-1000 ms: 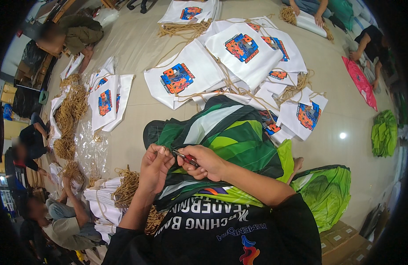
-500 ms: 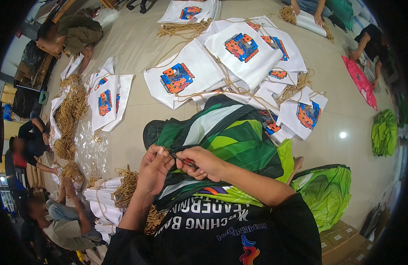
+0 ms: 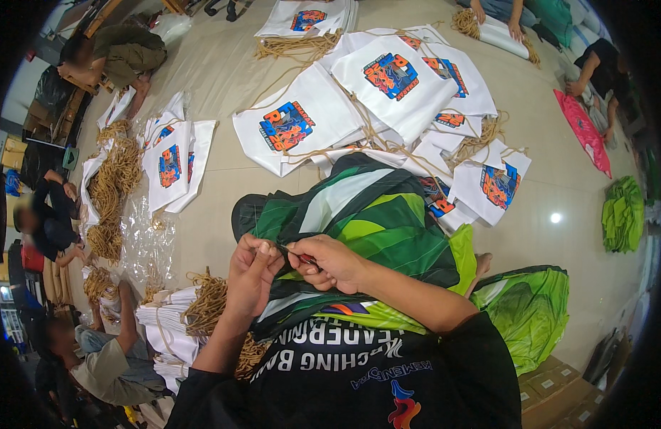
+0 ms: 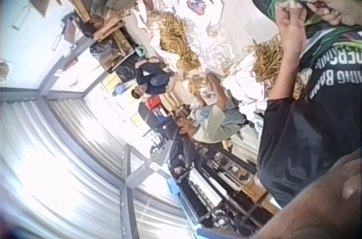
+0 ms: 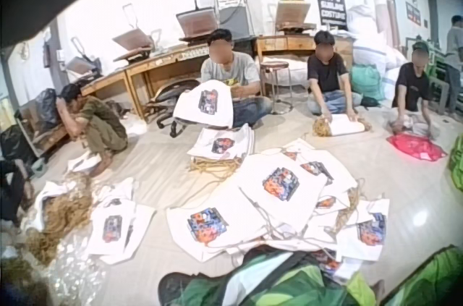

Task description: The person sits on the floor and uses a needle and thread to sew a green drawstring bag. They repeatedly insert the needle through the fabric and pull the thread to secure the stitching. Other people are visible in the background working on white bags.

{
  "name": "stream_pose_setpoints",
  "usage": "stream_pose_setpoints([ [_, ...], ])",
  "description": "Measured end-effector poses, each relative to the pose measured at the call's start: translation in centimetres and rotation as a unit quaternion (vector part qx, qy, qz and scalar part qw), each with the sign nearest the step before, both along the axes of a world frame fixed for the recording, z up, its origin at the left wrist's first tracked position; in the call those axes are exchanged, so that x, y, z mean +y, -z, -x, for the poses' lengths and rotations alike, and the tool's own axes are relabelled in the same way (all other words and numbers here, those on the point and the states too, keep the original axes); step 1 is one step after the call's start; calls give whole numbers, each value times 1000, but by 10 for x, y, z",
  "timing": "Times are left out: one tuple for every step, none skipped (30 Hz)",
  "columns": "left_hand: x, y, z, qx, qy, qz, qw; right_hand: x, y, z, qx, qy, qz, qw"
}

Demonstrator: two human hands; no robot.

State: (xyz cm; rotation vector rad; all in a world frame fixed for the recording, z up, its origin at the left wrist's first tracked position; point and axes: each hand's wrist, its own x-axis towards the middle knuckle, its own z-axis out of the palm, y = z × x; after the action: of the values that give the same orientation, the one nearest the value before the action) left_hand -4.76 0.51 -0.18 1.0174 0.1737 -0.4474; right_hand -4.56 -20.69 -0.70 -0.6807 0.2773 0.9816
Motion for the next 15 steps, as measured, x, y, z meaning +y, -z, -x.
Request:
stream_pose_setpoints([
  [0,0,0,-4,-1,2,1000,0,0,0,-5,-2,11,1000],
  [-1,-1,0,-7,-1,4,1000,0,-2,0,-11,-4,22,1000],
  [-1,-1,0,-11,-4,6,1000,0,-5,0,-17,-8,33,999],
  [0,0,0,-19,-9,7,1000,-2,-7,0,-17,-5,26,1000],
  [0,1,0,-27,-14,8,1000,-5,-9,0,-17,-3,18,1000],
  [0,2,0,-34,-19,9,999,-8,-11,0,-17,0,11,1000],
  [-2,1,0,-42,-25,-15,999,-10,-12,0,-36,4,22,999],
  [-5,-1,0,-51,-31,-40,997,-11,-14,0,-55,8,33,998],
  [-7,-2,1,-59,-37,-64,996,-12,-16,0,-73,12,44,996],
  [-8,2,1,-99,-30,-80,991,-12,-19,3,-60,12,43,997],
  [-9,8,1,-139,-22,-95,985,-10,-21,7,-46,11,42,998],
  [-12,9,1,-179,-14,-111,978,-9,-22,10,-33,11,41,999],
  [-14,9,2,-190,-11,-114,975,-7,-22,13,-21,23,35,999],
  [-17,7,2,-201,-8,-117,973,-3,-22,15,-9,34,28,999],
  [-20,4,3,-212,-4,-120,970,-2,-22,17,2,47,21,999],
])
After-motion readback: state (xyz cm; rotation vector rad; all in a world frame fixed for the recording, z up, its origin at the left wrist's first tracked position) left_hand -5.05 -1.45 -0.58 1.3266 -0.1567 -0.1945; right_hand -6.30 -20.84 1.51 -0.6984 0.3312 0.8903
